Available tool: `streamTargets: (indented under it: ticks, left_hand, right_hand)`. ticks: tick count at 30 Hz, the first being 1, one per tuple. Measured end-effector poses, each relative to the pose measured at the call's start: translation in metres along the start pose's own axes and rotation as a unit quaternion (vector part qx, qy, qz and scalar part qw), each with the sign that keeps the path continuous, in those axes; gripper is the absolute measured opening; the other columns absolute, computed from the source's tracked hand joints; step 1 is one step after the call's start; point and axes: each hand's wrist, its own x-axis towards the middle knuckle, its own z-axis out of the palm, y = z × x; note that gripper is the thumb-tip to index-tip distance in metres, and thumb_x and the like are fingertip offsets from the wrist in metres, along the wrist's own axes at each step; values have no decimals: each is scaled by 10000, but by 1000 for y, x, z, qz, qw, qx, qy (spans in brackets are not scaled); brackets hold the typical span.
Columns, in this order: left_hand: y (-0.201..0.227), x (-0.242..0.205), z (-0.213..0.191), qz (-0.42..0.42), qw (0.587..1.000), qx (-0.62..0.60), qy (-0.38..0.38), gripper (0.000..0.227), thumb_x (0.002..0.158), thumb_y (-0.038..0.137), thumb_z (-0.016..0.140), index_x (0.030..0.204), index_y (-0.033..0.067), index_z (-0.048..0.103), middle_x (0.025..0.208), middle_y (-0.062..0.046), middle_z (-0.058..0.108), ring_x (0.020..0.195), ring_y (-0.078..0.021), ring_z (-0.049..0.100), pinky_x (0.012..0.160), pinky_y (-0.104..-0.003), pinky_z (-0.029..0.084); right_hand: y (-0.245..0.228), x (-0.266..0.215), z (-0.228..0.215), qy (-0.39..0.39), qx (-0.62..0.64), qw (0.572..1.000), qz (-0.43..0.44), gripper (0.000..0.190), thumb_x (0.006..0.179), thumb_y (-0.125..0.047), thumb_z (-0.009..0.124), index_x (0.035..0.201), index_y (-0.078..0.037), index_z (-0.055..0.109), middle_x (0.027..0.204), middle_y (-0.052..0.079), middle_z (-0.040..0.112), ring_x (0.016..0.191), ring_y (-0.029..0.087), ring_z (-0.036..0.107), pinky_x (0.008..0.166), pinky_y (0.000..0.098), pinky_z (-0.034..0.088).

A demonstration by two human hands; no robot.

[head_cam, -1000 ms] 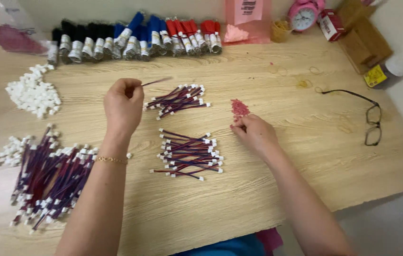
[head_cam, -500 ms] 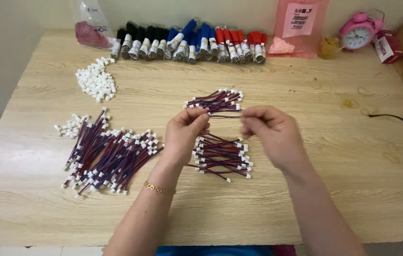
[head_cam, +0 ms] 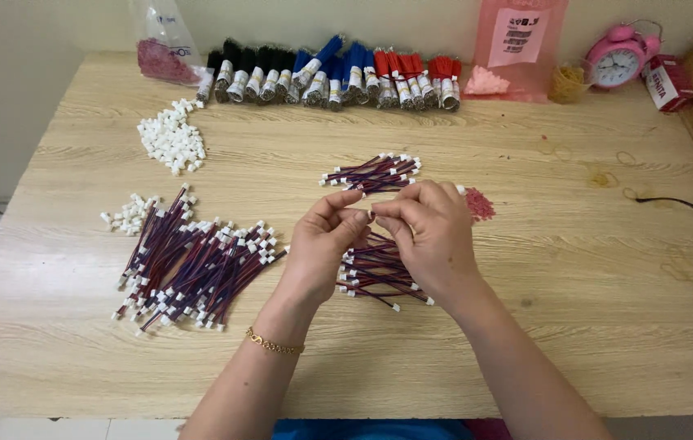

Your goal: Sorting and organizing small wire cables into bundles on a wooden table

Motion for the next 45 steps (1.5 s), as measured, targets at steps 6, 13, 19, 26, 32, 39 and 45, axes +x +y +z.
streamTargets:
  ticks: [6,13,19,26,32,39,45]
  left_hand:
    - [5,-7,5,19,999,25,-14,329,869,57,698,1192,46,632,833,-77,702,740,-102,649,664,-230,576]
    - [10,-10,3,10,999,-9,-51,356,862,41,699,1209,35,617,799,-73,681,723,-113,652,652,-225,571]
    - [23,-11,6,20,997,2,-72,343,869,33,685,1205,30,617,788,-75,673,739,-122,667,667,-235,580]
    - [17,-3,-6,14,995,-30,-97,405,853,-3,688,1242,17,580,782,-89,661,760,-162,686,702,-283,595]
    - [19,-17,-4,-3,995,17,-102,381,839,5,703,1208,2,606,780,-98,673,758,-163,683,704,-278,597]
    - [11,6,-23,9,942,312,-125,374,843,82,712,1210,50,648,824,-112,715,806,-196,658,750,-355,562]
    - [2,108,-58,82,762,643,19,244,908,255,634,1144,251,694,949,-5,727,931,-230,695,826,-382,526]
  right_hand:
    - [4,-4,2,-5,-14,1000,-1,42,857,-207,746,895,-222,756,840,-1,587,850,221,552,746,346,421]
    - [-1,-3,0,-30,130,989,68,49,838,-112,750,878,-121,723,782,60,643,775,271,639,721,372,479]
    - [-6,-2,1,-11,187,977,103,50,843,-55,745,880,-88,737,794,70,648,744,197,634,725,324,497]
    - [4,-1,-1,-89,273,946,149,70,837,-11,713,905,-20,728,776,99,631,723,171,618,680,309,523]
    - [7,-18,8,-90,317,913,241,131,759,43,705,884,6,720,739,67,612,708,109,561,635,269,493]
    - [22,-12,23,-165,198,950,176,126,793,-11,689,900,-51,743,775,158,675,755,281,660,692,376,500]
    - [34,-39,24,-161,165,946,229,161,878,-116,661,1014,-119,748,966,86,738,945,254,689,825,359,521]
